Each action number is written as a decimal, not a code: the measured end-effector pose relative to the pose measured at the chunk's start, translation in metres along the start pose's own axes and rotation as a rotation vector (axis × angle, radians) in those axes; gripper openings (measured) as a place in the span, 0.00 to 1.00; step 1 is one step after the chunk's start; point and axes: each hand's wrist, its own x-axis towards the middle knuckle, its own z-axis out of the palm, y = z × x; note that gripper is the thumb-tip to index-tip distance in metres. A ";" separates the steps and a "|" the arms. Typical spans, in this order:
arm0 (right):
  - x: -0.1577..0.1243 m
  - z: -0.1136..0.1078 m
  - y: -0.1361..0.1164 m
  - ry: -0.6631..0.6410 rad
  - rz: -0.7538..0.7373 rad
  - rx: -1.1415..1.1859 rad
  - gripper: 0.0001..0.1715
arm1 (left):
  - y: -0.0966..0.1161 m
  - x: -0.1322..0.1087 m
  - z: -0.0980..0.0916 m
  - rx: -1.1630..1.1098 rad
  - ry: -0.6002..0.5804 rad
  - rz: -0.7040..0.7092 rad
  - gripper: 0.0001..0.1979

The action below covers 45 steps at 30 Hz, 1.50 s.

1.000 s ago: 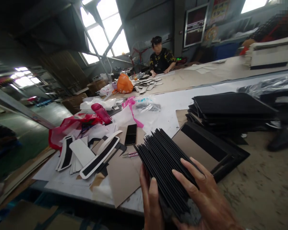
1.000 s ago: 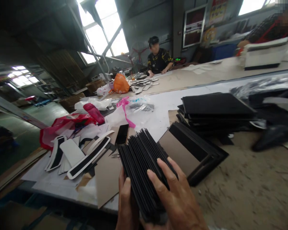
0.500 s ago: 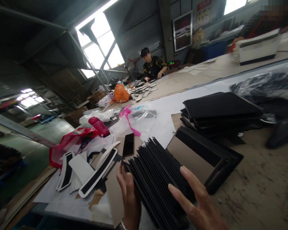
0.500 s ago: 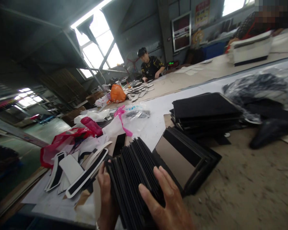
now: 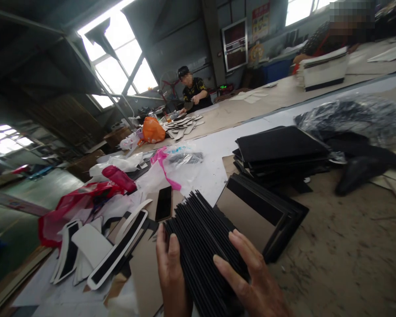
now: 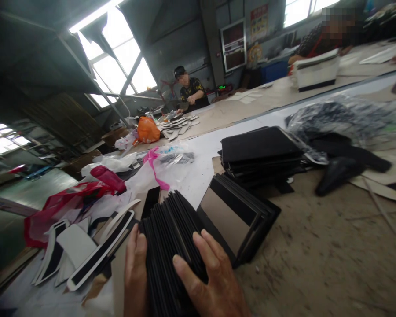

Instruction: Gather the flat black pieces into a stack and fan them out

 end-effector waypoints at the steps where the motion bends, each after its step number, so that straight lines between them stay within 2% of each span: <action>1: 0.000 0.001 0.000 0.016 -0.005 -0.007 0.33 | 0.006 -0.002 0.000 0.064 0.018 0.041 0.28; 3: 0.000 0.004 -0.001 0.055 -0.006 -0.019 0.34 | 0.018 -0.001 -0.002 0.241 -0.003 0.279 0.26; 4: -0.001 0.005 -0.001 0.082 -0.005 -0.022 0.34 | 0.022 0.002 -0.004 0.335 -0.071 0.459 0.24; 6: 0.000 0.008 -0.002 0.139 0.001 -0.028 0.31 | 0.031 0.012 -0.007 0.517 -0.273 0.788 0.22; 8: 0.001 0.009 -0.003 0.175 0.014 -0.029 0.27 | 0.037 0.023 -0.009 0.666 -0.508 0.979 0.22; 11: 0.004 0.008 -0.003 0.195 0.037 -0.042 0.22 | 0.045 0.036 -0.006 0.832 -0.778 1.032 0.25; 14: 0.005 0.010 -0.002 0.197 0.028 -0.060 0.21 | 0.051 0.040 -0.001 0.903 -0.909 0.994 0.27; 17: 0.002 0.015 -0.002 0.214 0.056 -0.057 0.24 | 0.054 0.040 0.003 0.879 -0.926 0.973 0.28; 20: -0.004 0.012 -0.001 0.176 0.137 0.003 0.29 | 0.055 0.038 0.004 0.847 -0.871 0.993 0.26; 23: -0.006 -0.014 0.017 0.113 0.107 -0.012 0.29 | 0.056 0.037 0.005 0.841 -0.811 1.030 0.25; 25: -0.002 -0.039 0.042 0.149 0.126 -0.127 0.27 | 0.056 0.037 0.005 0.850 -0.799 1.062 0.26; 27: 0.005 -0.062 0.074 0.234 0.334 -0.279 0.27 | 0.055 0.038 0.005 0.858 -0.804 1.073 0.27; 28: 0.009 -0.069 0.089 0.229 0.453 -0.302 0.27 | 0.055 0.039 0.005 0.859 -0.807 1.067 0.27; 30: 0.016 -0.074 0.107 0.103 0.656 -0.208 0.26 | 0.055 0.040 0.005 0.855 -0.814 1.050 0.28; 32: 0.018 -0.067 0.105 -0.022 0.738 -0.011 0.23 | 0.053 0.042 0.005 0.866 -0.819 1.026 0.28; 34: 0.018 -0.054 0.085 -0.073 0.646 0.102 0.22 | 0.048 0.044 0.003 0.861 -0.819 1.037 0.29; 36: 0.015 -0.042 0.060 -0.111 0.436 0.123 0.24 | 0.042 0.048 0.002 0.839 -0.821 1.075 0.30; 38: 0.011 -0.034 0.044 -0.107 0.304 0.105 0.26 | 0.037 0.050 0.000 0.808 -0.822 1.108 0.32; 42: 0.000 -0.020 0.041 -0.064 0.278 0.188 0.37 | 0.040 0.044 0.001 0.809 -0.743 1.008 0.27; 45: -0.006 -0.010 0.041 0.009 0.311 0.142 0.34 | 0.044 0.036 0.005 0.786 -0.665 0.928 0.23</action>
